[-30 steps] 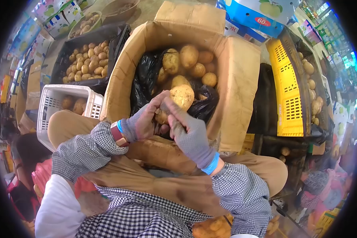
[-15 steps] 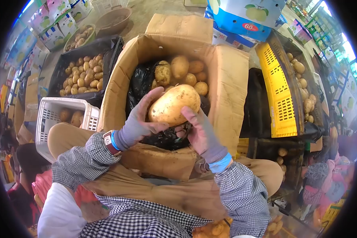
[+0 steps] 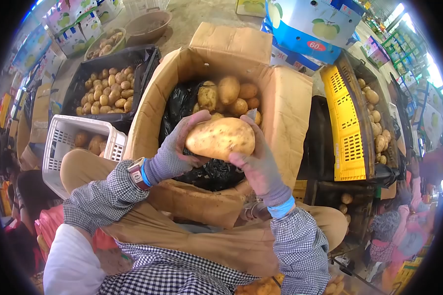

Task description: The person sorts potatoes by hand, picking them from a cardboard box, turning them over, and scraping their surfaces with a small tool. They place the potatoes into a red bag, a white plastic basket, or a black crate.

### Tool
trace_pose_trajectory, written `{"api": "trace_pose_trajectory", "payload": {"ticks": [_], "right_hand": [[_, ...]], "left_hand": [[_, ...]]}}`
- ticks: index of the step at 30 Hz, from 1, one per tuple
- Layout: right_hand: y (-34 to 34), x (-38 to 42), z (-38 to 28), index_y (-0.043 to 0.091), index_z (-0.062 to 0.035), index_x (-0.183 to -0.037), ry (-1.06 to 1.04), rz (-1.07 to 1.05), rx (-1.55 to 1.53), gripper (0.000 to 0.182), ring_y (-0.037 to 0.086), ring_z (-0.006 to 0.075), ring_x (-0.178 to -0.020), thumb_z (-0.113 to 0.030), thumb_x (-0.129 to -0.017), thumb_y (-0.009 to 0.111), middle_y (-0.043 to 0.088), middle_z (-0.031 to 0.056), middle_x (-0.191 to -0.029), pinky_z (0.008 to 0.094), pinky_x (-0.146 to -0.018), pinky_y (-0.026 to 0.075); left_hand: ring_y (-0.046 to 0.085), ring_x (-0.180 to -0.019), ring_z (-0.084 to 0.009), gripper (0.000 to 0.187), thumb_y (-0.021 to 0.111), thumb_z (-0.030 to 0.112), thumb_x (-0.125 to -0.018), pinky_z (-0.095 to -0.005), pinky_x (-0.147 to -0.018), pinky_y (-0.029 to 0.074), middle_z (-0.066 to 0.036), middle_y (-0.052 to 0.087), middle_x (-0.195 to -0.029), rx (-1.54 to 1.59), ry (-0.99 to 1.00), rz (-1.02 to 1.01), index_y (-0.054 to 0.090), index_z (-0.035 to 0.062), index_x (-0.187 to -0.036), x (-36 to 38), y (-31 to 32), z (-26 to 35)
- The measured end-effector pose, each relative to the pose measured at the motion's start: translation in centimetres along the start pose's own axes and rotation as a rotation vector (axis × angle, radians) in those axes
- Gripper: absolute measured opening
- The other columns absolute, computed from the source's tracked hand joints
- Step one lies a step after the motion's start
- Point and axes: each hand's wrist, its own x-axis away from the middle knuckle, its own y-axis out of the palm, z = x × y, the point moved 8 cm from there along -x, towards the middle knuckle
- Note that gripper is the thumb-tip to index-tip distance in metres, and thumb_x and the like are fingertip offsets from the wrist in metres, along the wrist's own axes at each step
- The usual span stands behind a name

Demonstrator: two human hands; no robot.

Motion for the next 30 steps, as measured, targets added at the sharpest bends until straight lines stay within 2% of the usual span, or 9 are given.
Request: {"api": "trace_pose_trajectory", "payload": {"ticks": [7, 10, 13, 15, 17, 22, 24, 29, 30], "right_hand": [[0.7, 0.0, -0.7, 0.027, -0.0054, -0.145, -0.063, -0.082, 0.196, 0.097, 0.033, 0.0201, -0.134, -0.008, -0.066, 0.083, 0.036, 0.0077, -0.140, 0.0351, -0.111, 0.031], [0.8, 0.2, -0.8, 0.032, -0.0046, -0.143, -0.075, -0.088, 0.251, 0.084, 0.045, 0.0201, -0.124, -0.008, -0.073, 0.078, 0.040, 0.0096, -0.136, 0.0335, -0.103, 0.041], [-0.9, 0.3, -1.2, 0.039, -0.0026, -0.138, 0.029, 0.118, 0.316, 0.064, 0.058, 0.0162, -0.100, -0.010, -0.082, 0.070, 0.049, 0.0106, -0.127, 0.0280, -0.082, 0.052], [-3.3, 0.9, -1.8, 0.044, -0.0001, -0.135, 0.126, 0.334, 0.331, 0.051, 0.058, 0.0100, -0.078, -0.012, -0.089, 0.063, 0.056, 0.0098, -0.117, 0.0219, -0.061, 0.050], [-2.9, 1.6, -3.1, 0.048, -0.0008, -0.132, 0.114, 0.372, 0.376, 0.045, 0.056, 0.0075, -0.072, -0.011, -0.090, 0.061, 0.059, 0.0067, -0.109, 0.0196, -0.058, 0.048], [-1.4, 2.8, -2.9, 0.055, -0.0022, -0.127, 0.150, 0.319, 0.555, 0.036, 0.052, 0.0042, -0.067, -0.007, -0.091, 0.058, 0.062, 0.0036, -0.099, 0.0184, -0.055, 0.043], [-1.5, 3.2, -3.4, 0.055, -0.0020, -0.126, 0.131, 0.327, 0.595, 0.036, 0.052, 0.0038, -0.067, -0.007, -0.091, 0.058, 0.062, 0.0036, -0.099, 0.0181, -0.054, 0.043], [-2.0, 3.5, -5.2, 0.057, -0.0017, -0.125, 0.125, 0.390, 0.614, 0.035, 0.051, 0.0037, -0.065, -0.008, -0.091, 0.059, 0.063, 0.0046, -0.096, 0.0179, -0.054, 0.043], [-1.9, 3.5, -5.4, 0.057, -0.0017, -0.125, 0.133, 0.390, 0.616, 0.035, 0.051, 0.0037, -0.065, -0.008, -0.091, 0.059, 0.063, 0.0046, -0.096, 0.0179, -0.054, 0.043]], "left_hand": [[0.040, -0.128, -0.0173, 0.104, 0.088, 0.007, -0.060, -0.0323, -0.108, 0.033, -0.010, 0.042, -0.139, 0.487, -0.189, -0.094, 0.028, 0.0034, -0.145, 0.0, 1.4, -1.7], [0.046, -0.122, -0.0158, 0.096, 0.088, 0.006, -0.061, -0.0303, -0.101, 0.041, -0.008, 0.048, -0.133, 0.332, -0.382, -0.142, 0.035, 0.0031, -0.141, 0.4, 0.6, -2.1], [0.055, -0.110, -0.0149, 0.087, 0.086, 0.002, -0.062, -0.0277, -0.089, 0.051, -0.009, 0.056, -0.121, 0.352, -0.434, -0.002, 0.041, 0.0037, -0.137, 0.1, -5.1, -1.4], [0.056, -0.110, -0.0164, 0.080, 0.086, 0.010, -0.064, -0.0300, -0.092, 0.050, -0.010, 0.057, -0.119, 0.185, -0.564, 0.048, 0.046, 0.0038, -0.133, 0.8, -11.0, 0.1], [0.056, -0.110, -0.0186, 0.079, 0.083, 0.007, -0.066, -0.0310, -0.094, 0.048, -0.008, 0.056, -0.122, -0.325, -0.492, 0.071, 0.045, 0.0040, -0.135, 2.9, -18.3, 0.0], [0.058, -0.109, -0.0200, 0.076, 0.081, 0.006, -0.066, -0.0321, -0.093, 0.048, -0.013, 0.060, -0.119, -0.219, -0.731, 0.266, 0.046, 0.0003, -0.133, 15.1, -30.7, -3.8], [0.059, -0.108, -0.0212, 0.065, 0.078, 0.009, -0.070, -0.0334, -0.093, 0.048, -0.012, 0.062, -0.116, -0.814, -0.861, 0.089, 0.052, 0.0026, -0.128, 19.5, -32.8, -5.3], [0.059, -0.106, -0.0240, 0.044, 0.070, 0.016, -0.082, -0.0343, -0.092, 0.047, -0.014, 0.062, -0.116, -0.707, -1.092, -0.031, 0.058, 0.0054, -0.123, 23.2, -33.9, -11.4], [0.059, -0.106, -0.0241, 0.043, 0.069, 0.017, -0.082, -0.0342, -0.091, 0.047, -0.014, 0.061, -0.118, -0.822, -0.866, -0.008, 0.058, 0.0046, -0.122, 19.6, -33.6, -10.9]]}}
